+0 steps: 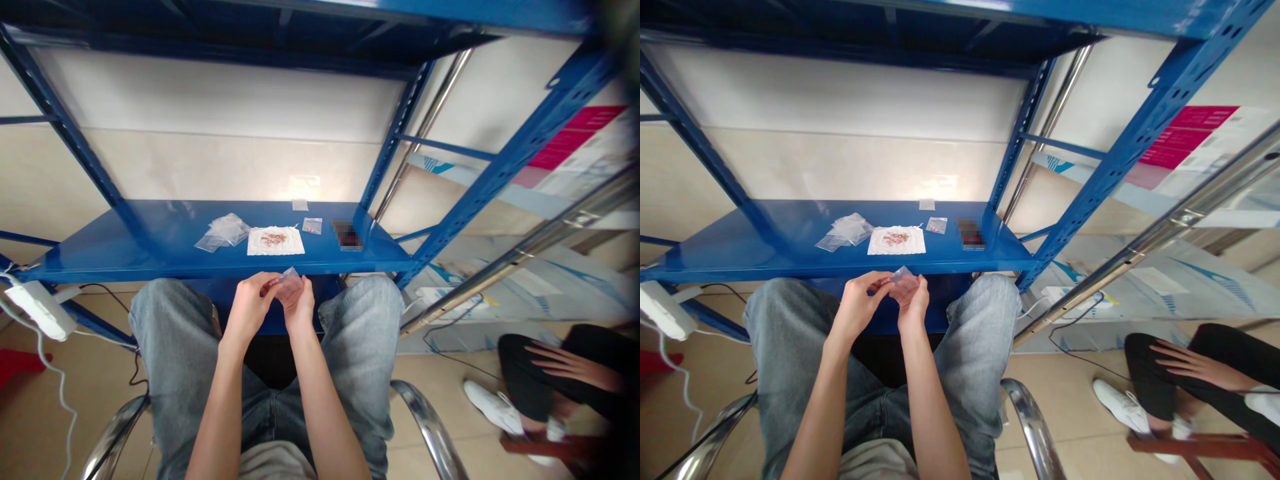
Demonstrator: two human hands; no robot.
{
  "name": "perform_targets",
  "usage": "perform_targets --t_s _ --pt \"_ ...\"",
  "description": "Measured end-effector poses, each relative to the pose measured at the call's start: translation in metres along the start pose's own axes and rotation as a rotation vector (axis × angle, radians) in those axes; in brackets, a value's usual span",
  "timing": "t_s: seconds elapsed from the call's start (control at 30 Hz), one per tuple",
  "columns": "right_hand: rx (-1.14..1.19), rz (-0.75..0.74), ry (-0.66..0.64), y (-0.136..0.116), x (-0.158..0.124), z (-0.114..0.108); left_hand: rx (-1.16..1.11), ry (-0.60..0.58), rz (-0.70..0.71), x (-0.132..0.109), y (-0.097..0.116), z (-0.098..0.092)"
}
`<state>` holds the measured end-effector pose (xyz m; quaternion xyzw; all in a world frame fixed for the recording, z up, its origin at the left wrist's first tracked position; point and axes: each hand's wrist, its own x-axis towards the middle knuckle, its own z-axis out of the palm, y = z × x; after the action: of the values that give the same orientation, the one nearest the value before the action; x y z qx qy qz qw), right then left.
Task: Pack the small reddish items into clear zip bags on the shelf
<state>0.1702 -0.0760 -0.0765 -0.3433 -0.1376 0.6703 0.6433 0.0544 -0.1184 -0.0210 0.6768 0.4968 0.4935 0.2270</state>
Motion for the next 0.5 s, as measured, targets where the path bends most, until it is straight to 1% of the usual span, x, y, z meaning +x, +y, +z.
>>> perform_targets --t_s 0.13,0.23,0.33,0.5 --pt "0.109 -0.035 0.05 0.014 -0.001 0.002 0.076 0.007 0.056 0.0 0.004 0.006" --pt "0.131 -0.06 0.033 0.022 0.0 0.001 0.088 0.008 0.066 0.001 0.002 0.008" --pt "0.124 -0.061 0.016 0.027 0.002 -0.001 0.067 0.018 0.029 0.001 -0.002 0.009" --pt "0.179 -0.027 0.077 0.028 0.007 -0.005 -0.023 0.006 -0.036 0.001 -0.004 0.009"
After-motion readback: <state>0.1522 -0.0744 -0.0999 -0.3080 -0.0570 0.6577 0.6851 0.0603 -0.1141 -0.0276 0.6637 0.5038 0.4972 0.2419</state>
